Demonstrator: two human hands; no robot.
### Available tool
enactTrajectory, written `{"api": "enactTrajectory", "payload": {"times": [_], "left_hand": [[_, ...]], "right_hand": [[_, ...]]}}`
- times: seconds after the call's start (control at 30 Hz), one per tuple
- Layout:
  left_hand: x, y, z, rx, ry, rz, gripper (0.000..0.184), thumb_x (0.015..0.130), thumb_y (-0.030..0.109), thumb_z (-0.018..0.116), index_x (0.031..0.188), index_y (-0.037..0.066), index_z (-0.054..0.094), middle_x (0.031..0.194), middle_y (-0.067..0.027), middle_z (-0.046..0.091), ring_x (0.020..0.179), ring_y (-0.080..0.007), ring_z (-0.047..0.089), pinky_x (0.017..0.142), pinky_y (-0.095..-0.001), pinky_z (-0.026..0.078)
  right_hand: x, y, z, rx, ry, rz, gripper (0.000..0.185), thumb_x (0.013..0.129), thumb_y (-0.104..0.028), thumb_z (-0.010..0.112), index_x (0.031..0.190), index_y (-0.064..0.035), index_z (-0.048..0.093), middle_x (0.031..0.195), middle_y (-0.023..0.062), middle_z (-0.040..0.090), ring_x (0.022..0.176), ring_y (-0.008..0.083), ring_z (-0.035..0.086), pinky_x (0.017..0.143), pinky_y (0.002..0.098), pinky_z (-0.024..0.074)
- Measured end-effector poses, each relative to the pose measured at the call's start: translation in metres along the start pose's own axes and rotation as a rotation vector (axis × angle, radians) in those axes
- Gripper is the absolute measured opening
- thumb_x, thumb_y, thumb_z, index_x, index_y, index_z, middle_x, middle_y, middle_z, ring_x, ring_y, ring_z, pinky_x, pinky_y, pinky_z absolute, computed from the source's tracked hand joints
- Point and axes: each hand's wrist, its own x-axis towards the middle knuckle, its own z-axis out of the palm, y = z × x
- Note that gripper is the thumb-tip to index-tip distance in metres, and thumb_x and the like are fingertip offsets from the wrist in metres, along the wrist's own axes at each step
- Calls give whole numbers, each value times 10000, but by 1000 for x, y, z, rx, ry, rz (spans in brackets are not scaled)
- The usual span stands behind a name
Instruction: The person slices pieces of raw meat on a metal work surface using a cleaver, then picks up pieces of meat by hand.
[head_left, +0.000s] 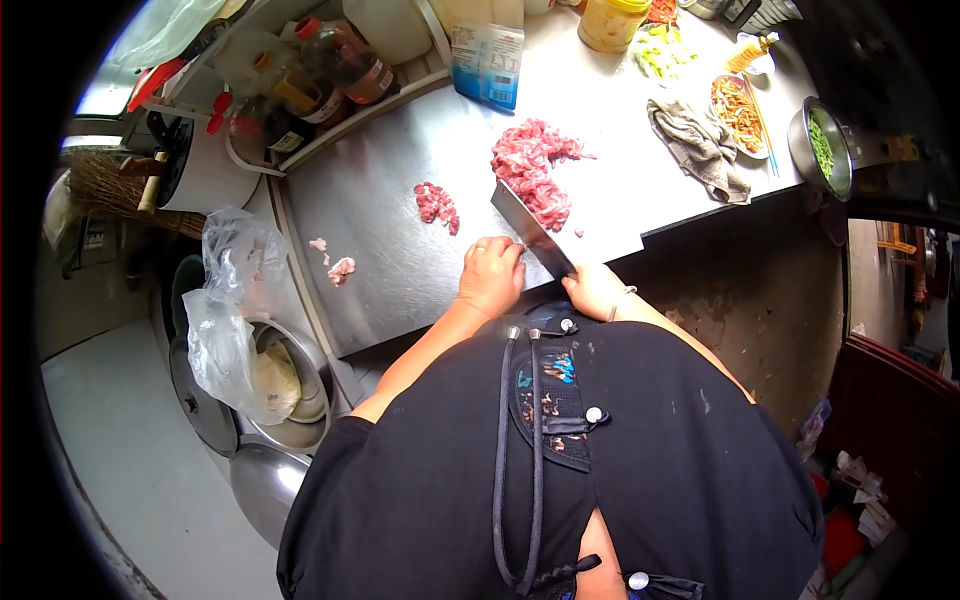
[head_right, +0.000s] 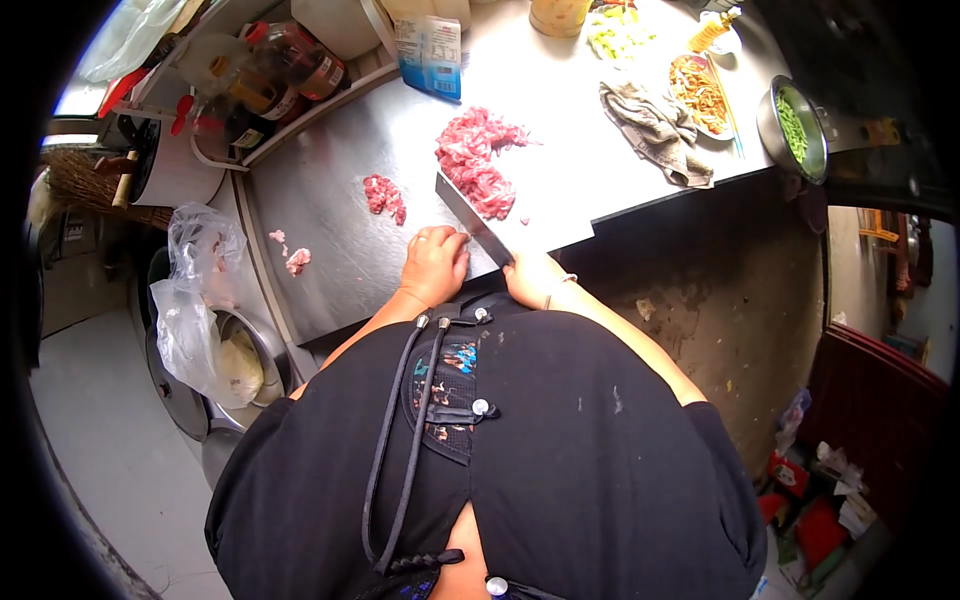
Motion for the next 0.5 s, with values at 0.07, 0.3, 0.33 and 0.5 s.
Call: {"api": "enactTrajectory", "payload": {"times": [0.07,0.3,0.33,0.5], "left_hand": [[0,-1,1,3,-6,3,252,706,131,653,953,89,626,935,-65,558,932,-262,516,840,-395,413],[-1,-1,1,11,3,2,247,702,121,659,946,91,640,937,-65,582,926,-263,536,839,-394,426],[-2,-1,0,12,2,1,247,702,121,659,946,91,640,937,-65,582,926,-263,536,839,-394,426],[-5,-4,-2,-13,-10,30,234,697,127,670,926,88,642,901,-61,588,911,-259,543,820,-389,438]], "right_hand": [[11,-4,0,-14,10,-22,282,838,-196,537,979,39,601,920,281,616,921,405,599,829,439,472],[48,-26,-5,-107,7,-71,285,810,-176,531,987,33,610,960,265,620,934,391,603,830,440,472],[52,-29,-5,-122,21,-76,285,806,-178,531,981,31,614,955,263,622,929,388,605,826,440,473],[62,-42,-20,-86,-41,-49,310,805,-207,548,997,28,613,945,260,624,922,367,613,823,428,473]]}}
